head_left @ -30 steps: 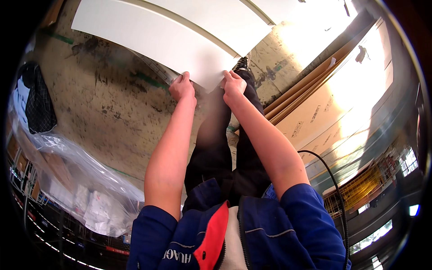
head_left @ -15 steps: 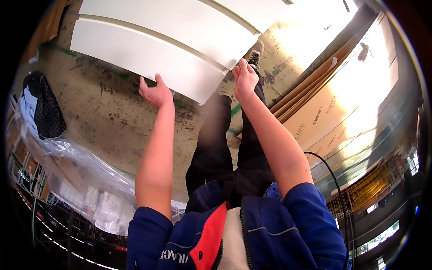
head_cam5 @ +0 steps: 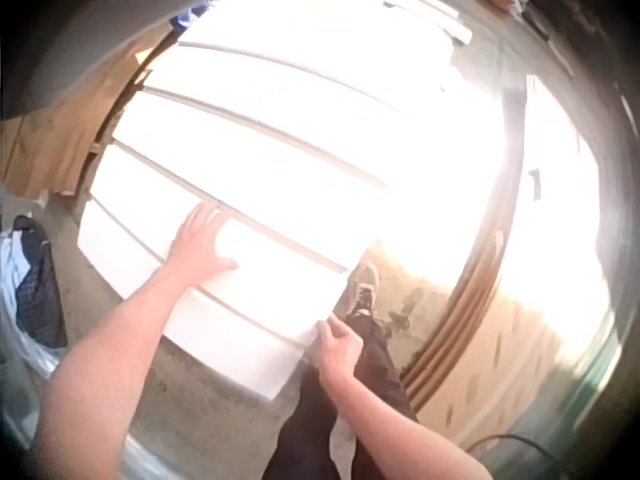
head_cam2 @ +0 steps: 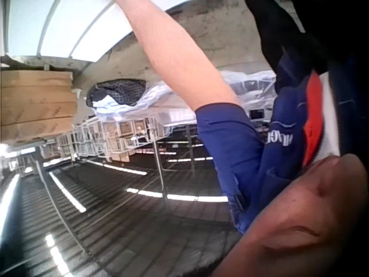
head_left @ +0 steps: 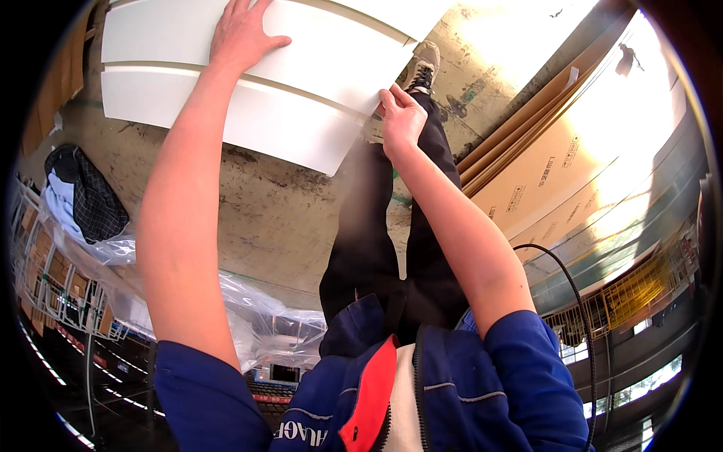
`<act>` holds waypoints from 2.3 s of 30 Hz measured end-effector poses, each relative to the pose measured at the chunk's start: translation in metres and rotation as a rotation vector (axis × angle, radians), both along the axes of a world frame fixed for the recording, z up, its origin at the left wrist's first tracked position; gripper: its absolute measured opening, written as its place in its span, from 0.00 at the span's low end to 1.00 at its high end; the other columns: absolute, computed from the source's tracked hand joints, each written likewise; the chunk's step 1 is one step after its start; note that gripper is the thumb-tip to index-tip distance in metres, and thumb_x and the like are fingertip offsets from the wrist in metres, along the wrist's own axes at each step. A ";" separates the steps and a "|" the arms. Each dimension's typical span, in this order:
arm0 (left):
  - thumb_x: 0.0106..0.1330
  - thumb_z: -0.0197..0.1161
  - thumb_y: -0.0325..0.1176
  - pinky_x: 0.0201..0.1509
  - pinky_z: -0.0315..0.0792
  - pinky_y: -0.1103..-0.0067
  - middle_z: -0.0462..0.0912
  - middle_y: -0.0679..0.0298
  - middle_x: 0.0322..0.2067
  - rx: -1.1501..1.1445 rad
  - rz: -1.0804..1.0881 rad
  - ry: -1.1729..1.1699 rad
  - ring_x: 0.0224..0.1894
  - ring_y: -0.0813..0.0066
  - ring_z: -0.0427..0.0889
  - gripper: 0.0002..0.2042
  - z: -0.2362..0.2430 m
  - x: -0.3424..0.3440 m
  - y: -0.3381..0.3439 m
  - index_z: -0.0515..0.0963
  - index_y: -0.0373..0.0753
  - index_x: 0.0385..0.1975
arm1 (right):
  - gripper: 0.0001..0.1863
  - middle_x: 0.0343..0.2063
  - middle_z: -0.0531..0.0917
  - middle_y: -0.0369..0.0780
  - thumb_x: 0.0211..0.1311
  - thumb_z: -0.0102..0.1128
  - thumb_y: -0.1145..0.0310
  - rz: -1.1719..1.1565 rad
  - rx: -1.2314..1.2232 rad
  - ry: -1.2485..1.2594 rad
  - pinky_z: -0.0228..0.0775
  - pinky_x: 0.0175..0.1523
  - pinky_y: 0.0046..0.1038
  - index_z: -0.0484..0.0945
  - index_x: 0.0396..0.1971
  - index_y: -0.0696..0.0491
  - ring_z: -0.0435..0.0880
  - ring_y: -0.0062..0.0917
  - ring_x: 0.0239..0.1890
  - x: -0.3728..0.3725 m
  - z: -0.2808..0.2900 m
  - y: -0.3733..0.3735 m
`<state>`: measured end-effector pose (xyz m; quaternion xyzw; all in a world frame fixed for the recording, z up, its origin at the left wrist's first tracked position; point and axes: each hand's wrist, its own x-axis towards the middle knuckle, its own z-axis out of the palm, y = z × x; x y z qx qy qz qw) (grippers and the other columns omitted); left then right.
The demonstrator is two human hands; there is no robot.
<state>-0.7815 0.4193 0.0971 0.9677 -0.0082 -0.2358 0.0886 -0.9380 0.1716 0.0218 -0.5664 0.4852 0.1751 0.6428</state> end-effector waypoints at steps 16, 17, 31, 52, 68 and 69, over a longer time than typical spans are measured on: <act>0.52 0.77 0.41 0.71 0.66 0.62 0.66 0.53 0.64 0.128 0.061 0.227 0.67 0.53 0.66 0.36 0.028 0.022 -0.032 0.71 0.43 0.62 | 0.17 0.39 0.88 0.39 0.63 0.67 0.75 -0.035 0.021 -0.024 0.75 0.44 0.18 0.81 0.51 0.64 0.82 0.14 0.35 -0.007 -0.006 -0.002; 0.52 0.78 0.41 0.71 0.66 0.62 0.66 0.53 0.64 0.135 0.066 0.237 0.67 0.53 0.66 0.36 0.029 0.022 -0.033 0.71 0.43 0.62 | 0.17 0.39 0.88 0.39 0.63 0.67 0.75 -0.038 0.026 -0.022 0.75 0.44 0.18 0.81 0.51 0.64 0.82 0.15 0.35 -0.007 -0.006 -0.003; 0.50 0.78 0.41 0.69 0.67 0.62 0.67 0.52 0.63 0.103 0.058 0.229 0.65 0.52 0.67 0.36 0.027 0.024 -0.029 0.72 0.41 0.61 | 0.17 0.37 0.88 0.38 0.63 0.67 0.73 0.009 0.010 -0.048 0.74 0.42 0.18 0.82 0.51 0.62 0.81 0.13 0.34 -0.011 -0.011 -0.004; 0.49 0.78 0.44 0.65 0.71 0.67 0.70 0.63 0.60 0.070 -0.055 0.029 0.64 0.62 0.68 0.34 -0.030 0.013 0.002 0.73 0.50 0.58 | 0.19 0.43 0.87 0.39 0.62 0.67 0.74 0.102 0.041 -0.006 0.73 0.49 0.18 0.80 0.52 0.64 0.82 0.15 0.40 0.004 0.006 -0.016; 0.56 0.75 0.42 0.66 0.69 0.66 0.67 0.61 0.64 -0.108 0.057 -0.257 0.66 0.60 0.66 0.34 -0.015 0.101 -0.085 0.69 0.47 0.63 | 0.26 0.48 0.85 0.42 0.64 0.68 0.68 0.023 0.011 -0.124 0.75 0.50 0.21 0.75 0.59 0.64 0.83 0.19 0.46 0.160 -0.014 -0.087; 0.55 0.75 0.43 0.67 0.69 0.66 0.65 0.61 0.65 -0.082 0.045 -0.254 0.67 0.60 0.65 0.35 -0.018 0.110 -0.088 0.68 0.48 0.65 | 0.25 0.48 0.86 0.42 0.64 0.68 0.69 0.037 0.019 -0.122 0.75 0.50 0.21 0.76 0.58 0.63 0.83 0.19 0.45 0.168 -0.011 -0.085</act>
